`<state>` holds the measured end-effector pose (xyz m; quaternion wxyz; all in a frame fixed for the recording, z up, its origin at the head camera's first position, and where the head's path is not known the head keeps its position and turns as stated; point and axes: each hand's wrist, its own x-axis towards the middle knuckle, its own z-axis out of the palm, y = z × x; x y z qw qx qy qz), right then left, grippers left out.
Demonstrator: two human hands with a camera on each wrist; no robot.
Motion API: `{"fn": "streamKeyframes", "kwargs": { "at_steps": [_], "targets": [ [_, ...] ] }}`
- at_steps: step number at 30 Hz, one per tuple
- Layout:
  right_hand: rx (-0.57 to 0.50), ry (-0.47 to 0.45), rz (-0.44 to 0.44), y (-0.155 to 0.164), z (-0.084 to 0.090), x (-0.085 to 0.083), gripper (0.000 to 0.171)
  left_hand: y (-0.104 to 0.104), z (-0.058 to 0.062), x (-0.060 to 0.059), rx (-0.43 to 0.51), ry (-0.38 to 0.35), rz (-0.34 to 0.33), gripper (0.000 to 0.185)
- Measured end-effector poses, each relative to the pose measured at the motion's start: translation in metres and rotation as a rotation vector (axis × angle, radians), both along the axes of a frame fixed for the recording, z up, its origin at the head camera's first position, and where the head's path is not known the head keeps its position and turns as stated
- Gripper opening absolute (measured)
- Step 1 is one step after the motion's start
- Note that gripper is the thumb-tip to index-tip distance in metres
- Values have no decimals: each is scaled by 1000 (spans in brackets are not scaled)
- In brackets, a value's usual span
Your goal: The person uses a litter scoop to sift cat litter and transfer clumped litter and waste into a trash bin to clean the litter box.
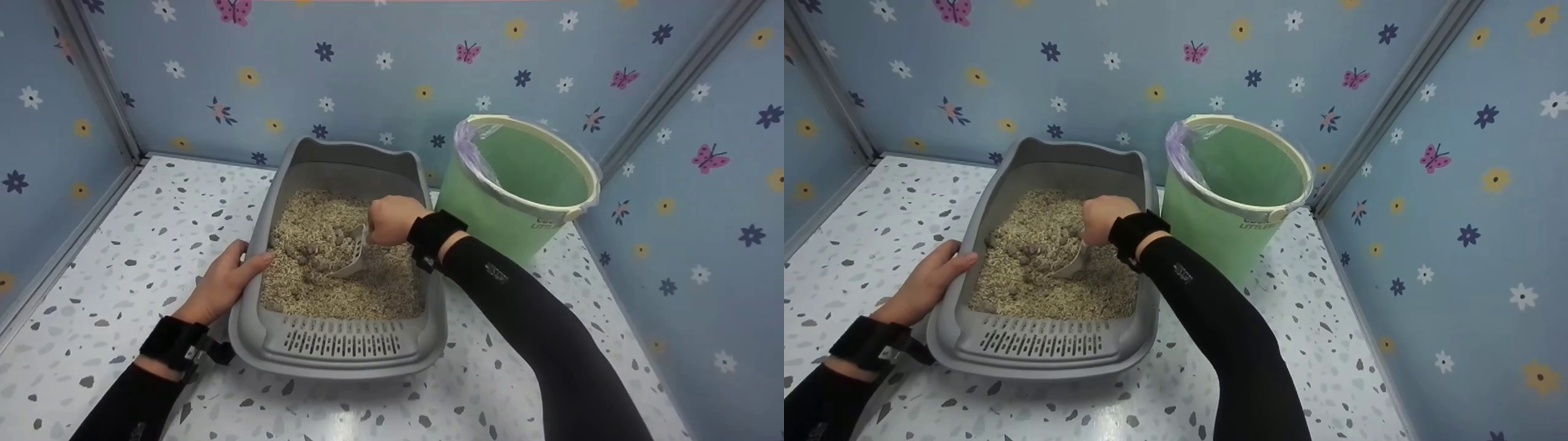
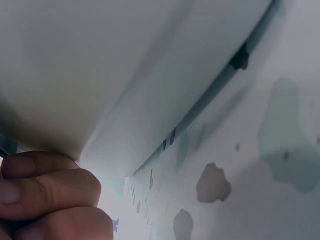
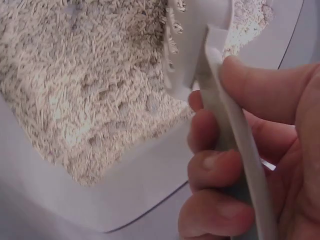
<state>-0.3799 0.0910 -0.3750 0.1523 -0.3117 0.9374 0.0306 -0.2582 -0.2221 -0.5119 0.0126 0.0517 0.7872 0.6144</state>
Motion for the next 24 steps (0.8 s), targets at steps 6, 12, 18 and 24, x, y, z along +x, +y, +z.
{"fn": "streamKeyframes", "kwargs": {
  "at_steps": [6, 12, 18, 24],
  "targets": [
    [-45, -58, -5, -7, -14, -1, 46, 0, 0, 0, 5, -4, -5, 55],
    [-59, -123, 34, -17, -26, 3, 53, -1, 0, 0, -17, -1, -3, 57],
    [-42, -125, 6, -27, -33, 7, 53, -2, 1, 0, -36, 15, 0, 58],
    [-65, -144, -37, -37, -45, 7, 51, -1, 0, 0, -44, 34, 7, 55]
  ]
}}
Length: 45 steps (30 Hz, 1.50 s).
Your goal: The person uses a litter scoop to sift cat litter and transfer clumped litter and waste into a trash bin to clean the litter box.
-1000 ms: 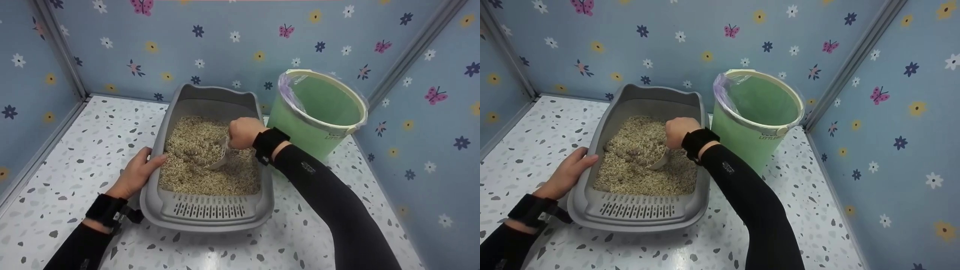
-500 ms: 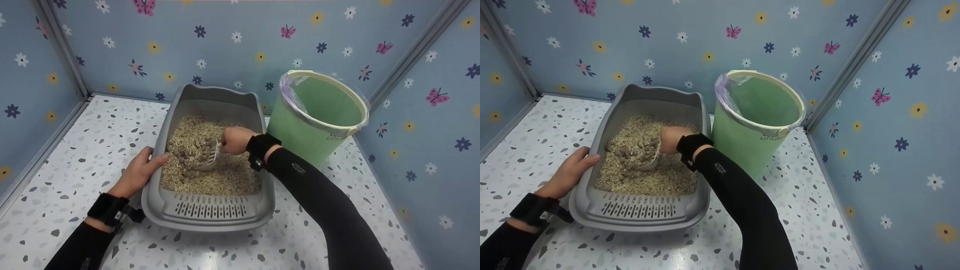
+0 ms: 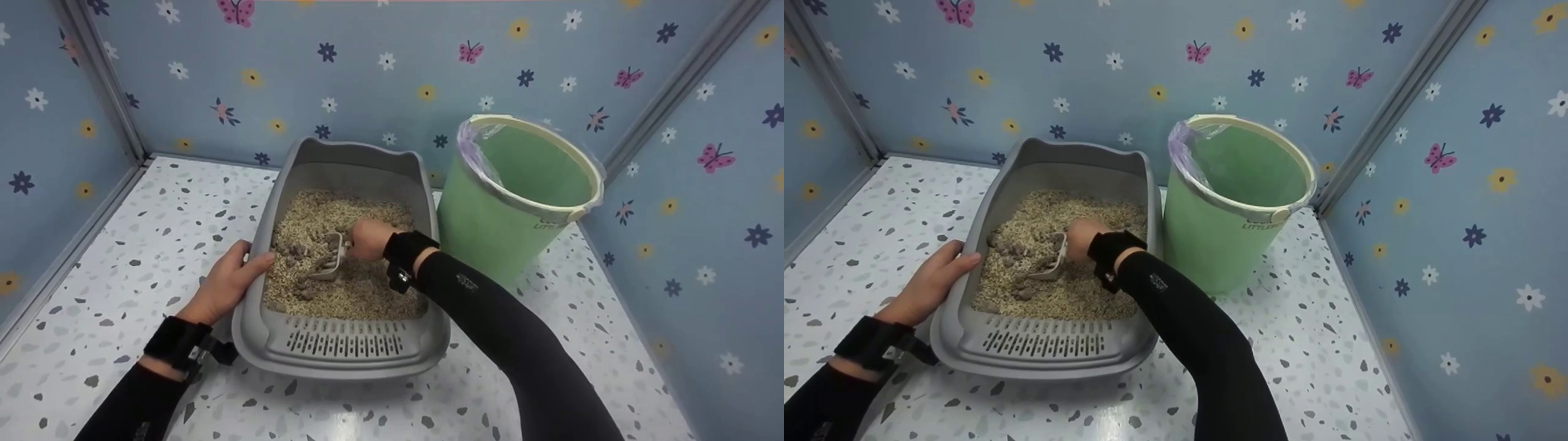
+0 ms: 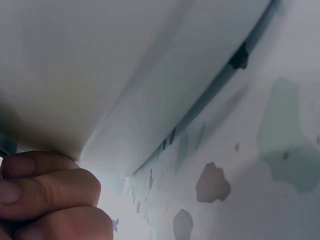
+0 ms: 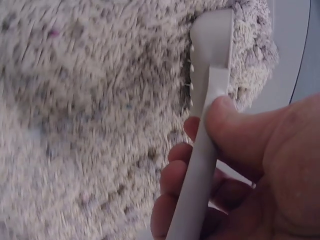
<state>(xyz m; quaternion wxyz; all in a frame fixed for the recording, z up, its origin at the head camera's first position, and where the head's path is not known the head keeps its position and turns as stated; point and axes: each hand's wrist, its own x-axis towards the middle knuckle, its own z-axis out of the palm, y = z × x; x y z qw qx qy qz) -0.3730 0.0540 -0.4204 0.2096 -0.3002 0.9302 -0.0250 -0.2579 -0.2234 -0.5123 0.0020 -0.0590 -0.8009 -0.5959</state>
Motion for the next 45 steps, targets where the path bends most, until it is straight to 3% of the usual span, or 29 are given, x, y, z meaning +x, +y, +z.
{"fn": "streamKeyframes", "kwargs": {
  "at_steps": [6, 14, 29, 38, 45],
  "targets": [
    [-62, -85, -85, -7, -17, -3, 46, 1, -1, 0, 10, -7, -7, 56],
    [-204, -102, -100, -11, -31, -10, 47, -2, 0, 1, 6, -15, 5, 55],
    [-245, -92, -145, -7, -31, -12, 35, -1, 0, -1, 29, -26, -11, 54],
    [-267, -106, -184, -7, -32, -11, 42, -1, 1, -1, -4, -13, 6, 56],
    [-313, -101, -178, -6, -31, -7, 22, 0, 1, 0, 17, -32, -5, 57]
  ]
}}
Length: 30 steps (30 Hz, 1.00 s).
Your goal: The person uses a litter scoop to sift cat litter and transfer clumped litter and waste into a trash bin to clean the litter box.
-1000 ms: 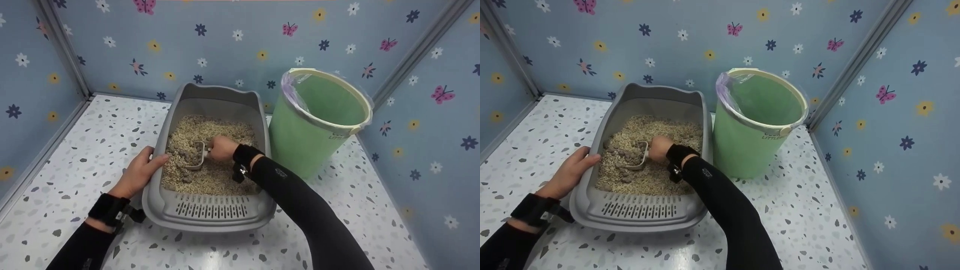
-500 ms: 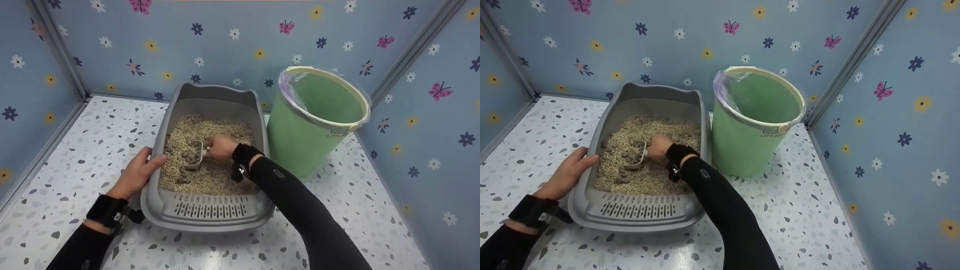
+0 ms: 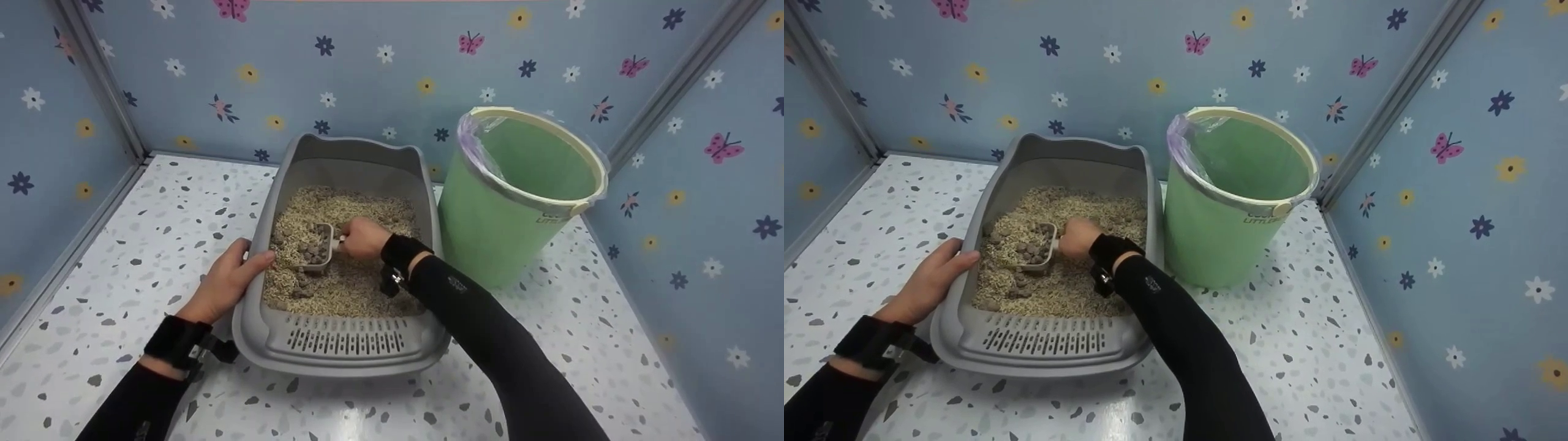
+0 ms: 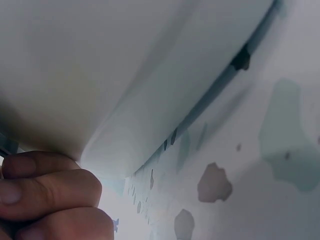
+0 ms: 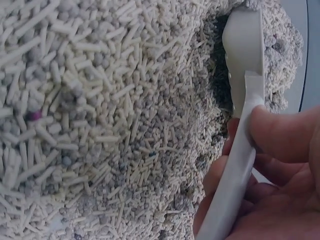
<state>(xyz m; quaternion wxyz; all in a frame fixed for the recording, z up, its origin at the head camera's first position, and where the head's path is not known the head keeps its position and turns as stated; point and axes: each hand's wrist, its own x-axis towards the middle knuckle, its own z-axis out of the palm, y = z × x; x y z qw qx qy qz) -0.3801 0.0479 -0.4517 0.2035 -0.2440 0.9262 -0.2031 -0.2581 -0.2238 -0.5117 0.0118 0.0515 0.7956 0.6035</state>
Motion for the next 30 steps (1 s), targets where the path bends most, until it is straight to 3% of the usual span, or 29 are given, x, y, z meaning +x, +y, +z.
{"fn": "streamKeyframes", "kwargs": {
  "at_steps": [12, 22, 25, 30],
  "targets": [
    [-48, -11, -9, -1, -1, 0, 40, -2, 0, 0, -12, 8, 7, 55],
    [-99, -61, 14, 6, 1, 1, 45, -1, 0, -1, -28, 5, 16, 58],
    [-100, -50, 16, 6, 2, -1, 43, 0, 1, -1, -3, -4, 5, 58],
    [-133, -52, 4, 6, 3, 0, 24, 0, 1, 0, 8, -9, 2, 59]
  ]
}}
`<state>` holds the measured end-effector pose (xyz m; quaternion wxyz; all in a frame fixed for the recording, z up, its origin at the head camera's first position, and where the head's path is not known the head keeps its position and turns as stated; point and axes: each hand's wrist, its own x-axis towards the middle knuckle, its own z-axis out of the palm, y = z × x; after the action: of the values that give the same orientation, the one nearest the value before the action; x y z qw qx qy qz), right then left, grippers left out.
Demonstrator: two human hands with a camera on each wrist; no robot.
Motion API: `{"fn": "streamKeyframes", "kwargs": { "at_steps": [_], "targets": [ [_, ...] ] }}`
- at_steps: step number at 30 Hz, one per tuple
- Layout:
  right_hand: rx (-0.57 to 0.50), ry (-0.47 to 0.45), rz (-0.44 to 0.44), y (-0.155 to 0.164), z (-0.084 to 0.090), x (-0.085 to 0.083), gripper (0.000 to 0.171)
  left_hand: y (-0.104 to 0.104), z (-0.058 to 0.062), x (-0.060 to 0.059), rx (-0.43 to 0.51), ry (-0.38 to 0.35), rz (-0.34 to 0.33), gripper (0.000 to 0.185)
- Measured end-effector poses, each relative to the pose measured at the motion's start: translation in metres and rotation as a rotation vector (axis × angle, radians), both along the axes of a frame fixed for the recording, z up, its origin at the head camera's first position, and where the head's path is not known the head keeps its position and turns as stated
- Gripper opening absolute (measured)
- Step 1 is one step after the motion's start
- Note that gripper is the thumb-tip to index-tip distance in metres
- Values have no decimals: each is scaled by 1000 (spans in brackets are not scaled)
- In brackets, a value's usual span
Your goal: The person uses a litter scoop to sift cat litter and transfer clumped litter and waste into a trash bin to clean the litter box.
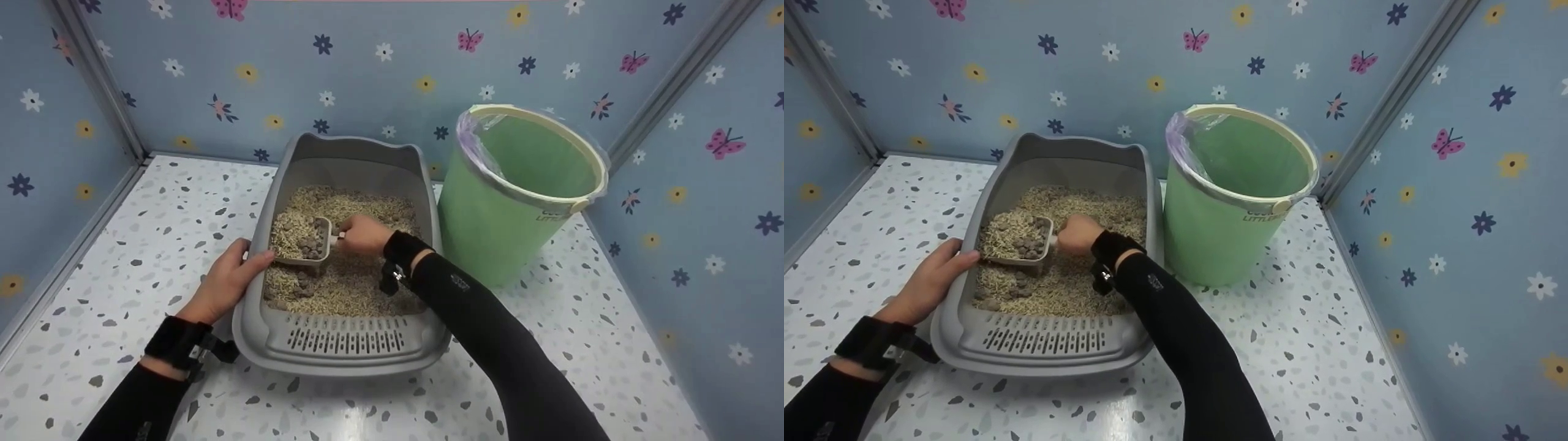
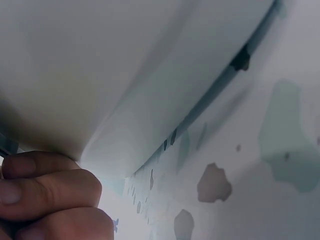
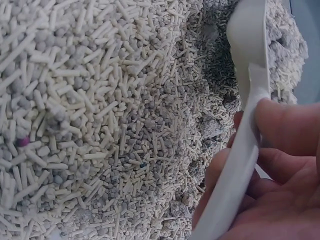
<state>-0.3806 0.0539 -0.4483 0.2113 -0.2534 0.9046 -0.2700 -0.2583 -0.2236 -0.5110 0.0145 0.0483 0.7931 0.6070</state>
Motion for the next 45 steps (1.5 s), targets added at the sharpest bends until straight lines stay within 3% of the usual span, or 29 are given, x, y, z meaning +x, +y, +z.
{"fn": "streamKeyframes", "kwargs": {
  "at_steps": [2, 5, 9, 24, 29, 35, 42, 45],
  "targets": [
    [-2, 2, 1, 0, 0, 0, 17, 0, 0, 0, -12, 6, 6, 58],
    [-2, -3, 5, 0, 0, 1, 32, -1, -1, 0, -21, 11, 9, 57],
    [-16, -19, -3, 0, 0, 1, 37, -2, -2, 0, -27, 18, 11, 56],
    [-15, 12, -6, 1, 4, 2, 30, -2, -2, 0, -52, 39, 11, 55],
    [-2, 29, -8, 0, 3, 2, 19, -2, -1, -1, -36, 31, 9, 57],
    [-6, 18, 14, 0, 3, 1, 17, -1, 0, -1, -26, 27, 8, 57],
    [-12, 0, 30, 1, 5, 2, 31, -1, 1, 0, -13, 8, 2, 57],
    [-15, -8, 23, 2, 6, 2, 26, -1, 0, 0, -14, 8, 2, 56]
  ]
}}
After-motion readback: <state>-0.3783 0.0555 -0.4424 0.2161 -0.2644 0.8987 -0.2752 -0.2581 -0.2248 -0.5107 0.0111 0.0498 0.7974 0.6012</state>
